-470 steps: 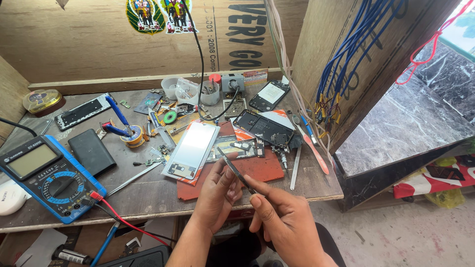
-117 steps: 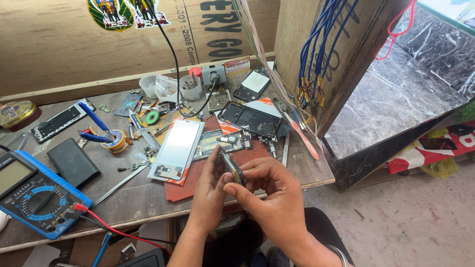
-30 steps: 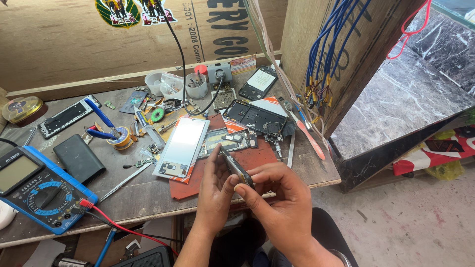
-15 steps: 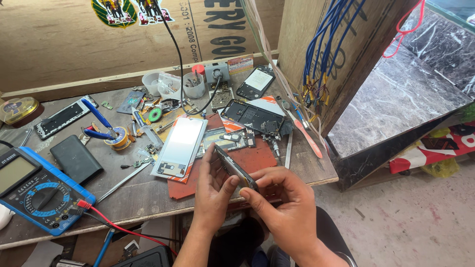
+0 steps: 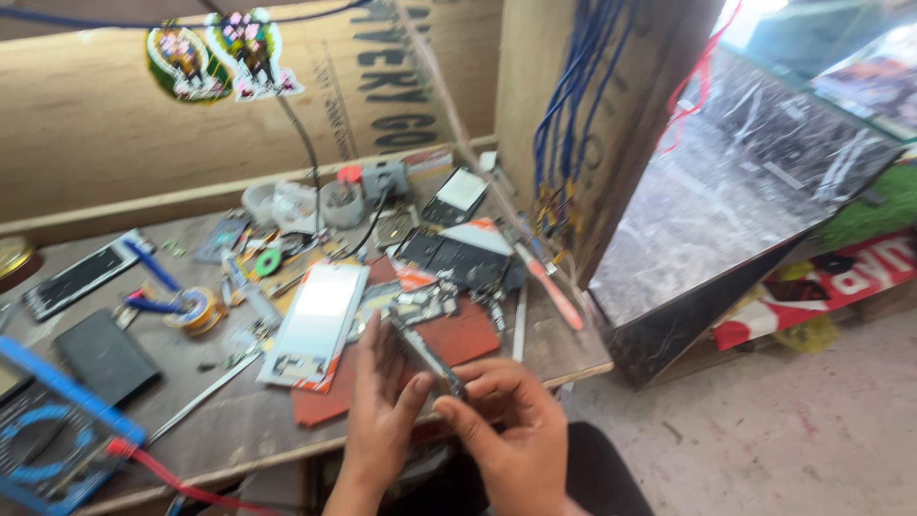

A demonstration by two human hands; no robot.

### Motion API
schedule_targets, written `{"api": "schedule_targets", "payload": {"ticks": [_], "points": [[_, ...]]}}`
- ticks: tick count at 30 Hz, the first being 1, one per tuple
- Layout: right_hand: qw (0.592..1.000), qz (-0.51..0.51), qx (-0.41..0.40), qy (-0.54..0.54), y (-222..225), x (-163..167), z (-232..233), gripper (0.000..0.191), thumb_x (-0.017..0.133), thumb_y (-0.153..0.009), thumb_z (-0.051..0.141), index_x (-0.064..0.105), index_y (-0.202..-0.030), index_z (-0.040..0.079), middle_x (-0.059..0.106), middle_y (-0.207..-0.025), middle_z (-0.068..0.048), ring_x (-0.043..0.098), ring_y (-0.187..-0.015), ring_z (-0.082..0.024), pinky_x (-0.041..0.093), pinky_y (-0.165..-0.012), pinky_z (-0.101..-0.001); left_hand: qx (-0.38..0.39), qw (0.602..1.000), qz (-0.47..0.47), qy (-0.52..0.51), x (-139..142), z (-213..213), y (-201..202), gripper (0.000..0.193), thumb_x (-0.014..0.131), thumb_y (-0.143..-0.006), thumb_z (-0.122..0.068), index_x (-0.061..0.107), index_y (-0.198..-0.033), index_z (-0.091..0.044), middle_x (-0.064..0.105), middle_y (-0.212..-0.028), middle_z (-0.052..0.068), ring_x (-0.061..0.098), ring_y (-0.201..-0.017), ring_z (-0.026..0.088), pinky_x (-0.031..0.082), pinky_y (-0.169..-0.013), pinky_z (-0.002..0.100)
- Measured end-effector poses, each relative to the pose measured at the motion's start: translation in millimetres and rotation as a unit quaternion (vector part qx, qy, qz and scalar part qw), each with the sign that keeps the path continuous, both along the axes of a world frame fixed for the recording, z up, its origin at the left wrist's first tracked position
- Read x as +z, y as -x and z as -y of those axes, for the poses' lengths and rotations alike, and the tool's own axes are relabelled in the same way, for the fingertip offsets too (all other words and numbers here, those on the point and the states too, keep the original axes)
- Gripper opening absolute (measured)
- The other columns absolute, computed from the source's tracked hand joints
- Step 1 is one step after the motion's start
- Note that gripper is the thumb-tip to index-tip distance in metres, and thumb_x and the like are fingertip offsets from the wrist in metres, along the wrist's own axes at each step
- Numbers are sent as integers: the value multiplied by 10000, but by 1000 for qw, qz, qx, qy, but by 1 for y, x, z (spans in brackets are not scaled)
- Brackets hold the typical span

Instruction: The person tests a smartphone connected to a multimeter, powers it on, then opens the phone and removes its back cover and battery. They handle the internal components, reattach the cover, and use tweezers on small parts at the workbench.

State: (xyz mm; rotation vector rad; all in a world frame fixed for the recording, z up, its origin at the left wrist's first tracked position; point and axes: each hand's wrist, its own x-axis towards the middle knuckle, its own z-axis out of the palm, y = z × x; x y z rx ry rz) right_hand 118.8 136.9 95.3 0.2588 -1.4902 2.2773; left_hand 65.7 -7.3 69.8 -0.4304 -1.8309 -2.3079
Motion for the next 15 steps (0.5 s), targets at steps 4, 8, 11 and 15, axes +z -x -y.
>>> {"api": "schedule_targets", "payload": {"ticks": [4,8,11,15], "points": [[996,-2,-16,91,20,-26,-5,272,805,-807,-115,611,-975,-27,705,-1119,-202,727,-945,-191,617,-834,-342,121,990,-41,-55,-39,-5,19,940,690,-871,-121,116,-1613,-58,319,-1610,216,322,-1503,365,305,-1171,491],[987,-38,31,154,39,-55,-9,309,809,-788,-117,594,-977,-1,694,-1092,-216,732,-965,-215,618,-827,-369,186,940,215,-189,-100,10,63,917,654,-893,-155,82,-1608,-109,312,-1564,192,326,-1440,383,394,-1098,498],[986,-137,37,86,48,-75,-4,320,808,-842,-152,585,-1008,5,695,-1081,-222,754,-963,-242,641,-844,-392,34,951,280,-126,-141,21,85,932,675,-886,-185,123,-1629,-77,389,-1481,207,370,-1362,431,426,-1035,494],[990,-127,55,-1,47,-88,0,269,810,-899,-146,609,-987,9,705,-1070,-219,759,-1051,-269,634,-1002,-432,33,968,224,-110,-154,26,90,960,702,-878,-226,176,-1658,-34,492,-1371,228,429,-1257,494,469,-949,490]]}}
